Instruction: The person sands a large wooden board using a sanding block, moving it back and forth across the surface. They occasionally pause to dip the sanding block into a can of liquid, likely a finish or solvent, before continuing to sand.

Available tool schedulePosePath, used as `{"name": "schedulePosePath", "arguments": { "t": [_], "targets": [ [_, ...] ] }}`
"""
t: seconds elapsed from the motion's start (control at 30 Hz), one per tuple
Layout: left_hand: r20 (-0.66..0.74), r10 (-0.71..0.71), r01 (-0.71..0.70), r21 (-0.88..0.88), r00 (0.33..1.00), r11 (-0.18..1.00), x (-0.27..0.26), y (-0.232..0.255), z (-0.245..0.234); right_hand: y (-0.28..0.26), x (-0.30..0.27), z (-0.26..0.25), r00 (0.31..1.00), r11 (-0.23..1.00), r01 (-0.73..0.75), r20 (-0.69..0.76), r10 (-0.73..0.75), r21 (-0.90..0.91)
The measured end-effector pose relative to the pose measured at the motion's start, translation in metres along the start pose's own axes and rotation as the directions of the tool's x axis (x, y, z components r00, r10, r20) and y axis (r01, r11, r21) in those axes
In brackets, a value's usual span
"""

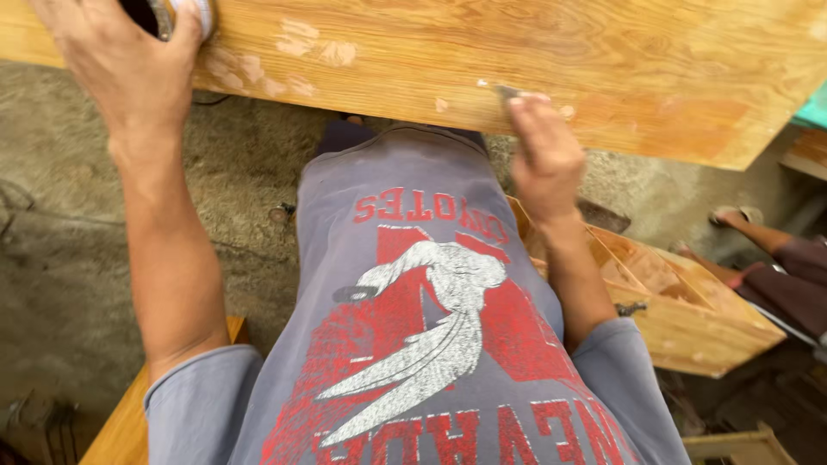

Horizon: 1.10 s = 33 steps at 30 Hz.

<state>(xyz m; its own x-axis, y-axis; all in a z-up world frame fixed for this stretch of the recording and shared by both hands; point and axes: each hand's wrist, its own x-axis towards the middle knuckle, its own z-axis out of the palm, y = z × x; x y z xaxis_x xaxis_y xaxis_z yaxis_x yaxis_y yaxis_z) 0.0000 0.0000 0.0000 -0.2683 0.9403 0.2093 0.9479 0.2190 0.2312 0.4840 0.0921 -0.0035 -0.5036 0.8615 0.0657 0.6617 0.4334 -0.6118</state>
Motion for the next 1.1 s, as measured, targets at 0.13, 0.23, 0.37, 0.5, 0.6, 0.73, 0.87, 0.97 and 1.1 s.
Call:
{"name": "schedulePosePath", "arguments": {
  "t": [0.13, 0.23, 0.37, 0.5, 0.6, 0.73, 0.87, 0.97, 1.1],
  "targets": [
    [-0.031, 0.101, -0.102, -0.054, 0.994, 0.993, 0.001, -0.030, 0.003, -0.037, 0.010, 0.050, 0.993, 0.946, 0.119, 0.060, -0.105, -0.300],
    [0.049, 0.059, -0.059, -0.001, 0.997, 0.998, -0.004, -0.032, 0.007, -0.037, 0.017, 0.075, 0.995, 0.911, 0.095, 0.020, -0.095, -0.402],
    [0.089, 0.027, -0.031, 0.039, 0.996, 0.999, 0.003, -0.033, 0.007, -0.044, 0.015, 0.096, 1.000, 0.910, -0.004, -0.017, -0.004, -0.414],
    [0.210, -0.107, 0.105, 0.022, 0.972, 0.994, 0.001, -0.032, 0.010, -0.070, 0.006, 0.124, 0.992, 0.886, -0.124, -0.085, 0.096, -0.447],
    [0.124, -0.010, -0.001, 0.089, 0.992, 0.996, 0.001, -0.034, 0.013, -0.099, -0.007, 0.120, 0.987, 0.895, -0.158, -0.045, 0.154, -0.417],
    [0.122, 0.028, -0.041, 0.109, 0.992, 0.993, -0.001, -0.036, 0.015, -0.086, -0.019, 0.086, 0.976, 0.953, -0.215, -0.025, 0.215, -0.212],
    [0.164, 0.007, -0.025, 0.107, 0.986, 0.994, -0.004, -0.040, 0.015, -0.016, -0.012, 0.062, 0.917, 0.840, -0.385, -0.258, 0.303, -0.382],
    [0.106, 0.071, -0.082, 0.104, 0.992, 0.991, -0.002, -0.037, 0.012, 0.009, 0.001, 0.075, 0.904, 0.794, -0.415, -0.303, 0.302, -0.445],
    [0.132, 0.018, -0.034, 0.116, 0.991, 0.993, -0.003, -0.034, 0.012, -0.035, 0.024, 0.101, 0.870, 0.767, -0.493, -0.243, 0.429, -0.411]
  ]
}}
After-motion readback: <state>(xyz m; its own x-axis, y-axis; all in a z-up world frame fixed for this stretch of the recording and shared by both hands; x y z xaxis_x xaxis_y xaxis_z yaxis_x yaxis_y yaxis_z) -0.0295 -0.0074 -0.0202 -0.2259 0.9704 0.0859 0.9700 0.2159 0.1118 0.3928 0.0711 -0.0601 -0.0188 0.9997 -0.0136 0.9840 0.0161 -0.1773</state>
